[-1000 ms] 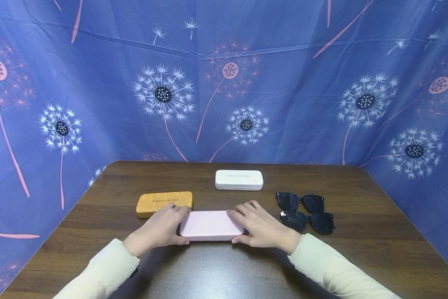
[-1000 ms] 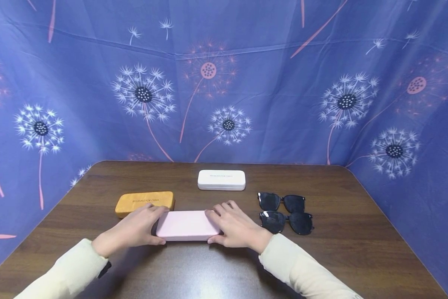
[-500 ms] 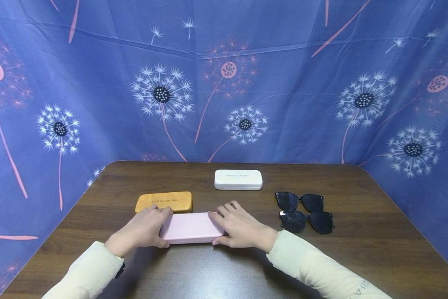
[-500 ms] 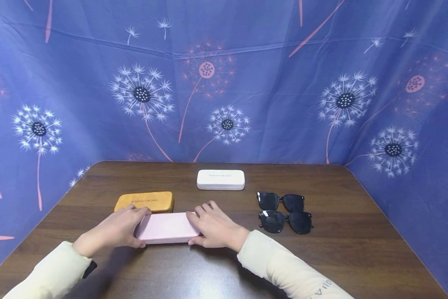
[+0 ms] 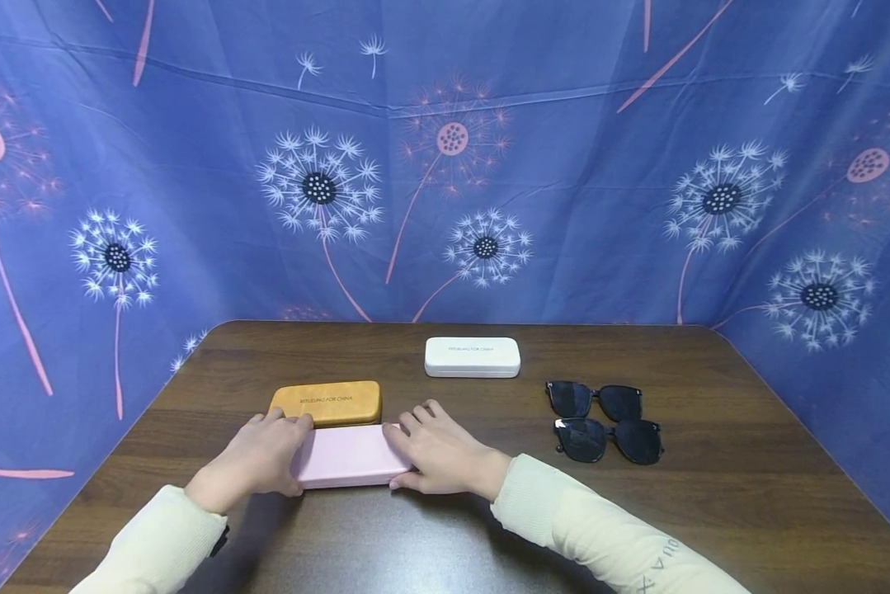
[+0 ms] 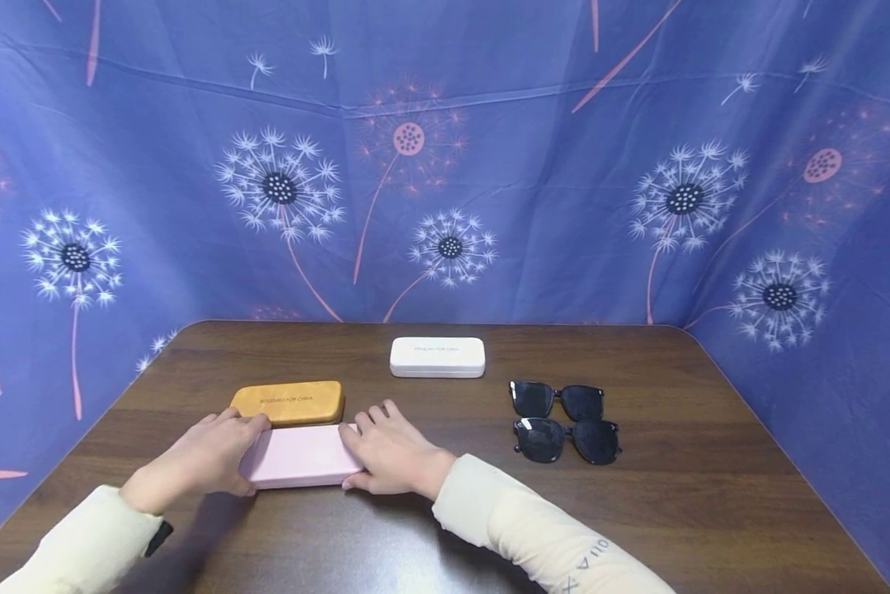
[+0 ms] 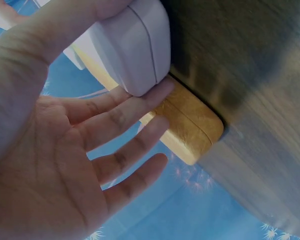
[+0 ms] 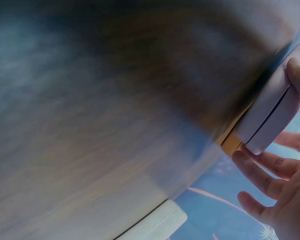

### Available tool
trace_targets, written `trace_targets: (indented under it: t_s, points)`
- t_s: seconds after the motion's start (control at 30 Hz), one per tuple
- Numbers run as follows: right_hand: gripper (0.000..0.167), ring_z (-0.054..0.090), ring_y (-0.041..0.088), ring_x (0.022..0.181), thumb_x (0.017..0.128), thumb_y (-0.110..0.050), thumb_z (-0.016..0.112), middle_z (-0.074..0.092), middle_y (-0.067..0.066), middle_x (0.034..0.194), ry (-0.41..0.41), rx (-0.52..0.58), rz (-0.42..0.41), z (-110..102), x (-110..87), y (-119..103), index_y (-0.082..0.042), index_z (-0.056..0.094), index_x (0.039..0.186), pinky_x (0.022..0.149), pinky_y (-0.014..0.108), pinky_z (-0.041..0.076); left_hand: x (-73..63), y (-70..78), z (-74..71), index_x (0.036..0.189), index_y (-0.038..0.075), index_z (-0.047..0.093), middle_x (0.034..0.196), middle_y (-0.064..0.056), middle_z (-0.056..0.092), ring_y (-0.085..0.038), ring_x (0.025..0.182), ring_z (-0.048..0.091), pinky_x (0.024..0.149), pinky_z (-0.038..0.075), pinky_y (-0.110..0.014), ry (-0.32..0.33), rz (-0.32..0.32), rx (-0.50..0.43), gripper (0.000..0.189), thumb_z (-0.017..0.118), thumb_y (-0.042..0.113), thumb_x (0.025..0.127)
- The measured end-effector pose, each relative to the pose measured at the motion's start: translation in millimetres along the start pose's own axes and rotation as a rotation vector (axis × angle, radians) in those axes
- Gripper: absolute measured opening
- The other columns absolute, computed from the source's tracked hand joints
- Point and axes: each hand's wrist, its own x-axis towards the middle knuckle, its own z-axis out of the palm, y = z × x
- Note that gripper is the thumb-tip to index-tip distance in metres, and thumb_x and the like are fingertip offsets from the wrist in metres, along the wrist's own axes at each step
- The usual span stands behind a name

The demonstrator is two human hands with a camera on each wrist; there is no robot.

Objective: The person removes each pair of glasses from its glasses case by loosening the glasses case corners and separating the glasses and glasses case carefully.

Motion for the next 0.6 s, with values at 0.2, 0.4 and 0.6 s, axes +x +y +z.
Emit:
trace_targets:
  t_s: [0.2, 0.4, 0.6]
  points:
    - [0.063, 0.053, 0.016, 0.092, 0.078, -0.064, 0.053, 0.058, -0.001, 0.096, -0.004, -0.035, 0.000, 2.1, 9.0, -5.6, -0.015, 0.049, 0.117, 0.087, 0.035, 0.038, -1.9, -3.5, 0.6, 0.086, 0.009, 0.052, 0.073, -0.003, 0.059, -0.026, 0.076, 0.051, 0.063, 0.042, -0.040, -0.014, -0.032, 0.032, 0.062, 0.085, 0.030, 0.039]
    - [0.062, 0.053, 0.016, 0.090, 0.078, -0.065, 0.052, 0.057, -0.001, 0.094, 0.002, -0.046, 0.002, 2.9, 16.8, -11.7, -0.015, 0.049, 0.114, 0.085, 0.035, 0.038, -4.5, -9.0, 0.8, 0.087, 0.008, 0.052, 0.075, -0.003, 0.060, -0.026, 0.076, 0.051, 0.063, 0.042, -0.041, -0.016, -0.054, 0.049, 0.063, 0.085, 0.027, 0.037]
    - [0.062, 0.053, 0.016, 0.090, 0.079, -0.066, 0.050, 0.058, -0.002, 0.094, -0.019, -0.055, 0.002, 3.9, 22.5, -16.3, -0.015, 0.050, 0.116, 0.086, 0.034, 0.038, -7.2, -12.4, 0.7, 0.089, 0.007, 0.053, 0.079, -0.003, 0.061, -0.027, 0.078, 0.050, 0.065, 0.042, -0.042, -0.027, -0.066, 0.064, 0.065, 0.086, 0.026, 0.036]
